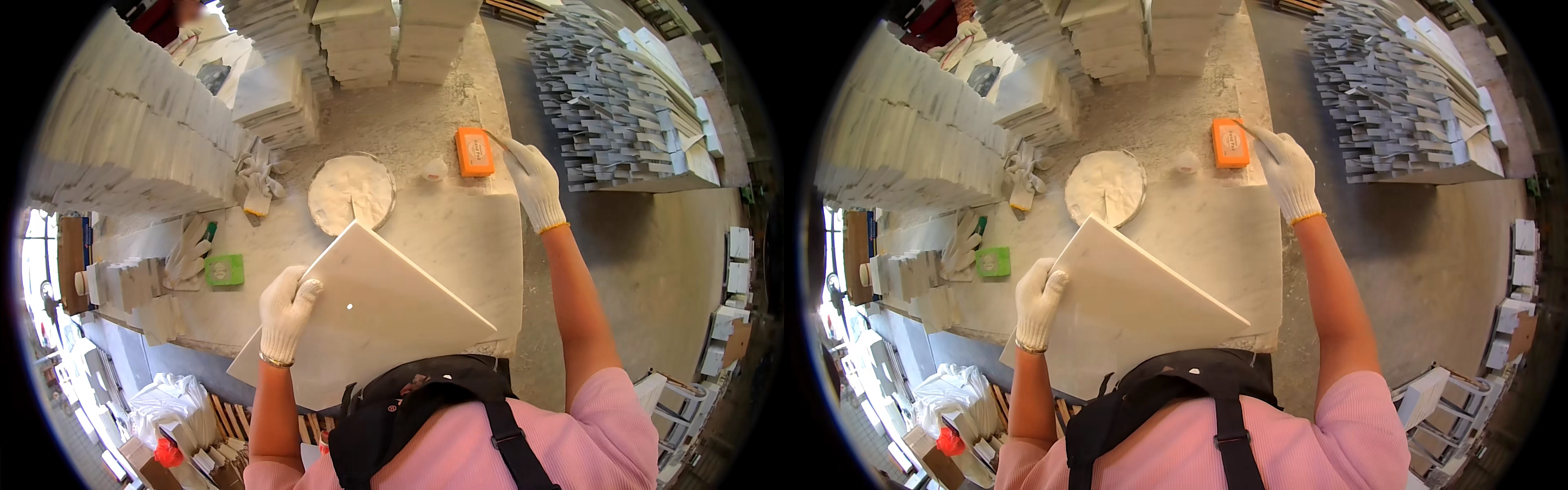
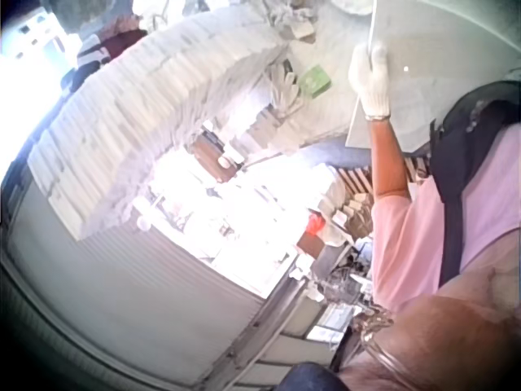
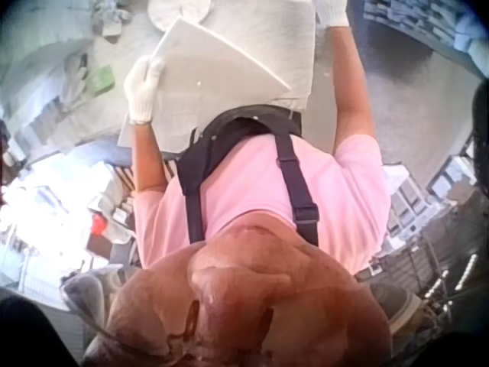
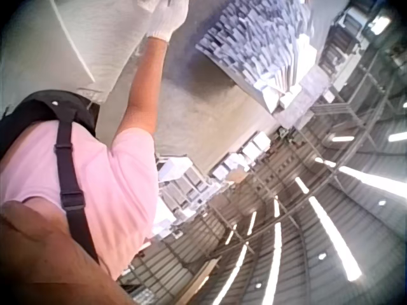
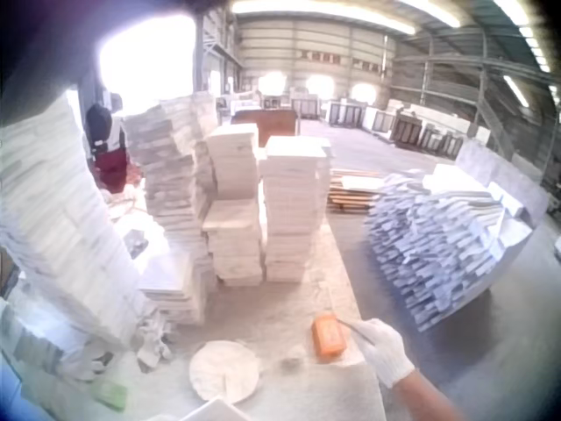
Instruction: The person applies a white paste to the edges of a rectangular tile using a small metal scraper, then smooths and cleans the edges with an orange sponge. The person repeats this process on multiple tiles at a workbench in a warehouse.
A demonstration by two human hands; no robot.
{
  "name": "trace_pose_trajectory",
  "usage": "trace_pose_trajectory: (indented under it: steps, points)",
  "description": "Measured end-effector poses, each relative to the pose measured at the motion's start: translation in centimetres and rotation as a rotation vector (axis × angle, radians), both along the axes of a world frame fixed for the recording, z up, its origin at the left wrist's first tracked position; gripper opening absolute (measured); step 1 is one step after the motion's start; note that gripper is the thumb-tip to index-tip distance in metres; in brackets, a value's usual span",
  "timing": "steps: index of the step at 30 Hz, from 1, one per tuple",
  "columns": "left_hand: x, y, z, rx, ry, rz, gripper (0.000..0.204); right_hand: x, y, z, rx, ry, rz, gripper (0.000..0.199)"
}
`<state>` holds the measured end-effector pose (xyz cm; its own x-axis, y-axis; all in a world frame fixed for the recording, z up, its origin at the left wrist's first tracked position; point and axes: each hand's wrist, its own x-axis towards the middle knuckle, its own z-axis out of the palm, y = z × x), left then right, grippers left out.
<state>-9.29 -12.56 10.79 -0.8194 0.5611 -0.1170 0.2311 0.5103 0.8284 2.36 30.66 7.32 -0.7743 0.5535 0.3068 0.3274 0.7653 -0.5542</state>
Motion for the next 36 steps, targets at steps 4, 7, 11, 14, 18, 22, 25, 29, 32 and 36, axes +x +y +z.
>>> trace_pose_trajectory:
  steps: [4,7,11,14,18,22,25,29,32,36]
  points:
    - [0.1,-0.1,0.0,0.009,0.029,0.001,0.033,-2.7,0.8,-1.8,0.317,-0.231,0.041,0.025]
    - [0.1,-0.4,-0.5,0.017,0.035,0.006,0.032,-4.2,-0.3,-2.3,0.405,-0.277,0.077,0.021]
    - [0.0,-0.4,-0.3,0.015,0.022,0.008,0.033,-4.1,-1.0,-2.5,0.471,-0.254,0.1,0.021]
    - [0.3,-0.1,0.0,0.019,-0.031,0.027,0.035,-3.2,-1.1,-1.7,0.501,-0.152,0.1,0.025]
    - [0.5,-0.6,-0.1,-0.001,0.02,0.029,0.038,-2.9,-4.9,1.6,0.267,0.066,0.126,0.024]
    - [0.6,-1.3,0.2,0.014,-0.003,0.04,0.04,-2.6,-10.5,3.3,-0.304,-0.078,0.414,0.026]
    - [0.7,-1.7,0.4,0.001,-0.008,0.057,0.041,-4.2,-13.4,3.2,-0.436,-0.227,0.553,0.033]
    - [0.8,-1.7,0.4,-0.003,-0.019,0.08,0.039,-6.8,-15.6,2.3,-0.317,-0.318,0.731,0.037]
    - [0.7,-1.8,-0.2,0.015,-0.036,0.113,0.038,-8.9,-16.9,2.3,-0.09,-0.609,0.882,0.031]
    - [0.5,-1.4,-0.2,-0.004,-0.035,0.109,0.037,-10.2,-17.9,2.8,0.076,-0.773,0.818,0.026]
